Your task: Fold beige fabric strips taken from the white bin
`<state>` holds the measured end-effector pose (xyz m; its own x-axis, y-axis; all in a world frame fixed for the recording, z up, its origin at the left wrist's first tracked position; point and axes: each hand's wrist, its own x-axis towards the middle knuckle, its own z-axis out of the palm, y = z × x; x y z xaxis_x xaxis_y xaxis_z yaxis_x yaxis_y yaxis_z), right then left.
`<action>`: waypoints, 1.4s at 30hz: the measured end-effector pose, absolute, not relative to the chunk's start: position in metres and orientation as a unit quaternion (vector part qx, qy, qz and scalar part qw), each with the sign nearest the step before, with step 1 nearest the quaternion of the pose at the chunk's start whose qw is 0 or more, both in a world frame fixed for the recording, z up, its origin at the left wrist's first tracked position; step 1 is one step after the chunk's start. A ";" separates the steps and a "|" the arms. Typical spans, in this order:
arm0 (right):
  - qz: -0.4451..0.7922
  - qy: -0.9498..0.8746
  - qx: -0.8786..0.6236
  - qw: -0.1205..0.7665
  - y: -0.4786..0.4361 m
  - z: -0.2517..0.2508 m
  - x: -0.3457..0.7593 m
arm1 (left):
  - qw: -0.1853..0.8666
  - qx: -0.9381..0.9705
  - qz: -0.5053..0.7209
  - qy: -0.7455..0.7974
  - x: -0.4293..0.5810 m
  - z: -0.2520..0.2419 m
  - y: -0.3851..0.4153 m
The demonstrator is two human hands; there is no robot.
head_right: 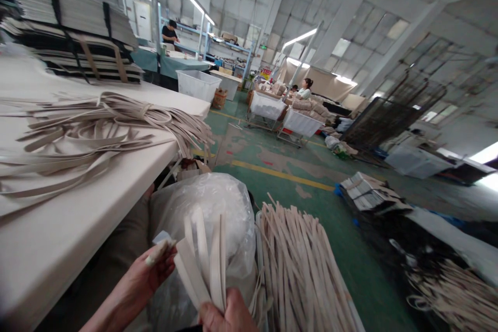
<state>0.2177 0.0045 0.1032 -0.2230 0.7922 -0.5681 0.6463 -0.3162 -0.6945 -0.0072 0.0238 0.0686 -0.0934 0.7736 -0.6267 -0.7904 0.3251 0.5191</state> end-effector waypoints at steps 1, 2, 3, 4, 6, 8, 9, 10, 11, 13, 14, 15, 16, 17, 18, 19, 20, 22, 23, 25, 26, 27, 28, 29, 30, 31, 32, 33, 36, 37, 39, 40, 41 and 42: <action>0.525 -0.582 -0.618 0.064 0.006 0.102 0.216 | 0.676 -0.002 0.583 0.451 -0.007 0.069 0.023; 0.524 -0.585 -0.616 0.057 0.006 0.101 0.215 | 0.679 0.006 0.585 0.444 -0.007 0.069 0.023; 0.523 -0.589 -0.614 0.051 0.007 0.100 0.214 | 0.682 0.015 0.587 0.437 -0.007 0.069 0.022; 0.519 -0.596 -0.611 0.046 0.007 0.099 0.214 | 0.681 0.021 0.589 0.434 -0.008 0.069 0.022; 0.507 -0.612 -0.606 0.037 0.007 0.098 0.214 | 0.676 0.029 0.593 0.436 -0.009 0.069 0.023; 0.494 -0.625 -0.604 0.030 0.008 0.096 0.215 | 0.667 0.038 0.596 0.445 -0.011 0.069 0.023; 0.488 -0.628 -0.605 0.026 0.008 0.096 0.215 | 0.663 0.042 0.596 0.450 -0.011 0.069 0.023; 0.484 -0.628 -0.609 0.024 0.007 0.096 0.216 | 0.662 0.046 0.596 0.453 -0.011 0.068 0.023; 0.482 -0.627 -0.612 0.023 0.007 0.096 0.216 | 0.661 0.049 0.596 0.453 -0.011 0.067 0.023; 0.478 -0.622 -0.620 0.028 0.006 0.097 0.216 | 0.660 0.048 0.597 0.455 -0.011 0.065 0.023; 0.472 -0.620 -0.626 0.032 0.005 0.098 0.216 | 0.659 0.047 0.597 0.455 -0.011 0.064 0.023; 0.464 -0.619 -0.632 0.033 0.004 0.099 0.215 | 0.659 0.046 0.598 0.455 -0.011 0.063 0.023; 0.455 -0.620 -0.638 0.031 0.003 0.100 0.213 | 0.658 0.044 0.598 0.456 -0.012 0.062 0.023; 0.446 -0.621 -0.643 0.028 0.003 0.101 0.212 | 0.659 0.041 0.597 0.456 -0.012 0.061 0.024; 0.439 -0.621 -0.648 0.025 0.002 0.102 0.211 | 0.661 0.038 0.596 0.455 -0.013 0.061 0.024; 0.434 -0.620 -0.652 0.024 0.002 0.102 0.210 | 0.664 0.033 0.593 0.453 -0.013 0.061 0.024; 0.435 -0.619 -0.653 0.024 0.002 0.101 0.210 | 0.669 0.028 0.590 0.452 -0.013 0.061 0.025; 0.441 -0.619 -0.649 0.031 0.003 0.098 0.210 | 0.679 0.023 0.581 0.448 -0.013 0.062 0.025; 0.449 -0.622 -0.641 0.033 0.003 0.097 0.210 | 0.682 0.022 0.578 0.448 -0.013 0.062 0.024; 0.466 -0.630 -0.620 0.032 0.005 0.093 0.211 | 0.683 0.022 0.575 0.449 -0.012 0.062 0.024; 0.471 -0.634 -0.612 0.032 0.006 0.092 0.211 | 0.682 0.023 0.575 0.450 -0.011 0.061 0.024; 0.473 -0.637 -0.607 0.032 0.007 0.091 0.210 | 0.680 0.024 0.576 0.452 -0.011 0.061 0.024; 0.474 -0.641 -0.603 0.032 0.008 0.091 0.210 | 0.679 0.026 0.576 0.454 -0.010 0.060 0.024; 0.470 -0.646 -0.601 0.033 0.008 0.090 0.210 | 0.679 0.028 0.575 0.456 -0.010 0.059 0.024; 0.464 -0.652 -0.600 0.035 0.009 0.090 0.209 | 0.679 0.031 0.574 0.456 -0.009 0.058 0.024; 0.458 -0.658 -0.597 0.034 0.009 0.090 0.210 | 0.680 0.036 0.573 0.456 -0.009 0.057 0.024; 0.453 -0.664 -0.594 0.032 0.009 0.089 0.210 | 0.682 0.043 0.571 0.456 -0.009 0.057 0.024; 0.446 -0.670 -0.593 0.032 0.009 0.088 0.211 | 0.683 0.053 0.570 0.454 -0.009 0.058 0.023; 0.434 -0.680 -0.590 0.038 0.008 0.086 0.213 | 0.674 0.106 0.562 0.467 -0.011 0.062 0.022; 0.438 -0.677 -0.589 0.042 0.008 0.086 0.213 | 0.669 0.133 0.556 0.476 -0.011 0.065 0.021; 0.467 -0.664 -0.581 0.054 0.009 0.086 0.211 | 0.653 0.198 0.541 0.493 -0.010 0.071 0.019; 0.489 -0.656 -0.572 0.064 0.009 0.086 0.209 | 0.642 0.234 0.534 0.497 -0.009 0.074 0.019; 0.509 -0.648 -0.561 0.080 0.011 0.086 0.206 | 0.633 0.270 0.529 0.498 -0.007 0.077 0.018; 0.530 -0.638 -0.550 0.099 0.013 0.086 0.203 | 0.624 0.300 0.525 0.494 -0.004 0.079 0.017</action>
